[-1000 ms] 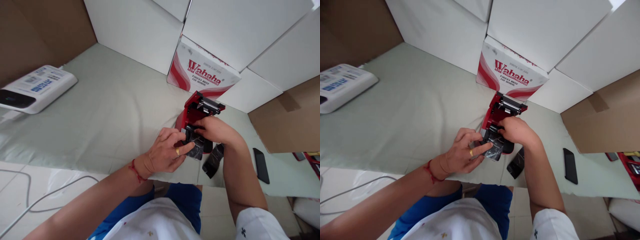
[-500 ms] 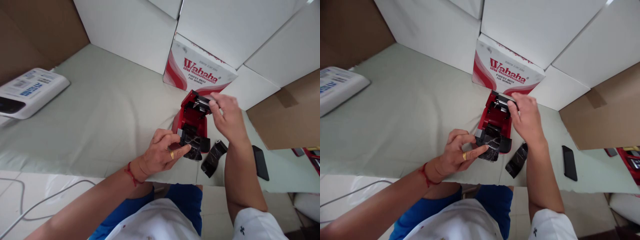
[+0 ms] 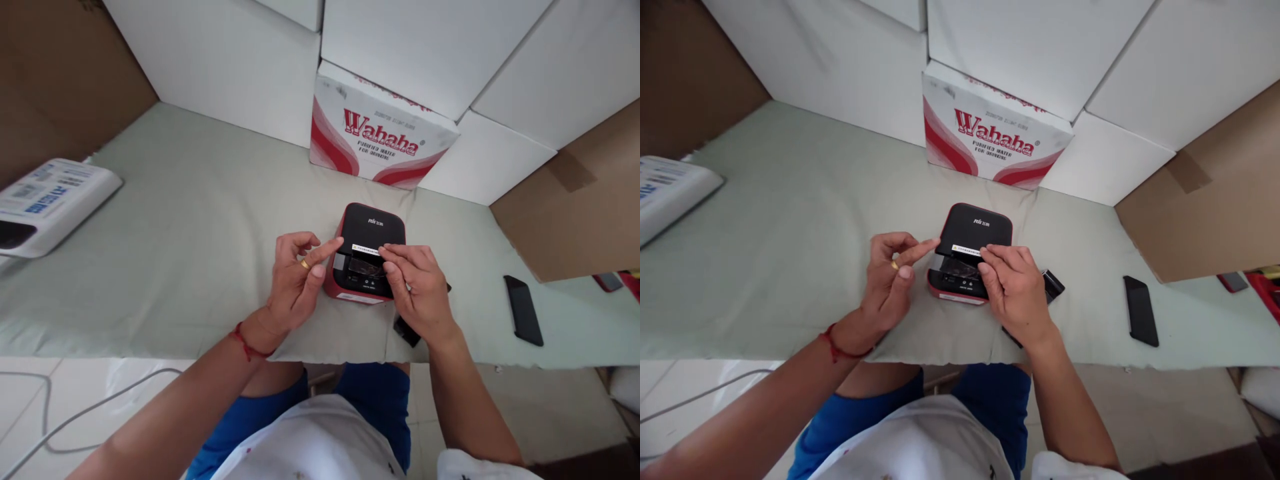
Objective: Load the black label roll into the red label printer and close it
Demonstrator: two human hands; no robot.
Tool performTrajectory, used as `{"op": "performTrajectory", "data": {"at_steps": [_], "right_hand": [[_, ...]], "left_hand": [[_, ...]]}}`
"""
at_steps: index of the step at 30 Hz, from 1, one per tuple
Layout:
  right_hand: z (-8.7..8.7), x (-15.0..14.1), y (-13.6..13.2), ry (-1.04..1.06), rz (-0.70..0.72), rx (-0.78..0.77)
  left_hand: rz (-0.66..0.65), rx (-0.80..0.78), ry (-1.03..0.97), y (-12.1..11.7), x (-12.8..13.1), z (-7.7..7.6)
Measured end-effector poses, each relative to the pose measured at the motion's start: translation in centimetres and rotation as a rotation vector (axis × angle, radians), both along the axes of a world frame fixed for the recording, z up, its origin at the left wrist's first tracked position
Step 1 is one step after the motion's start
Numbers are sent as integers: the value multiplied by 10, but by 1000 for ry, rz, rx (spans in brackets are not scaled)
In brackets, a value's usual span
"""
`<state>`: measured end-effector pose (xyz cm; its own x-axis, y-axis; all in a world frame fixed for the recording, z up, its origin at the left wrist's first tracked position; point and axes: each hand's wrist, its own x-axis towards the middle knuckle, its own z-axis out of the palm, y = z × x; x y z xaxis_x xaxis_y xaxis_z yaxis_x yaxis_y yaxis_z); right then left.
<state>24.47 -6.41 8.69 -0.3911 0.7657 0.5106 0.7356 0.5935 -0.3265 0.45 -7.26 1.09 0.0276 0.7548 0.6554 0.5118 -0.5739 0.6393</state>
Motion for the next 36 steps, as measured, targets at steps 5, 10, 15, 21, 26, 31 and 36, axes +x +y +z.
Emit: {"op": "performTrajectory", "data": {"at_steps": [5, 10, 15, 21, 26, 31, 36], "right_hand": [[3, 0, -3, -51, -60, 18], [-2, 4, -9, -46, -51, -2], [-11, 6, -6, 52, -16, -18], [-21, 7, -15, 103, 44, 8], [-21, 2, -37, 12, -5, 119], [-10, -6, -39, -61, -39, 160], [5, -7, -20, -57, 11, 140]], "left_hand": [[-38, -64, -67, 8, 1, 3], [-33, 34, -36, 12, 1, 8], [-86, 42, -18, 10, -4, 6], [-114, 135, 22, 6, -13, 2], [-129, 164, -50, 16, -9, -4], [-161, 224, -165, 27, -1, -6], [-170, 244, -128, 29, 3, -5]]}}
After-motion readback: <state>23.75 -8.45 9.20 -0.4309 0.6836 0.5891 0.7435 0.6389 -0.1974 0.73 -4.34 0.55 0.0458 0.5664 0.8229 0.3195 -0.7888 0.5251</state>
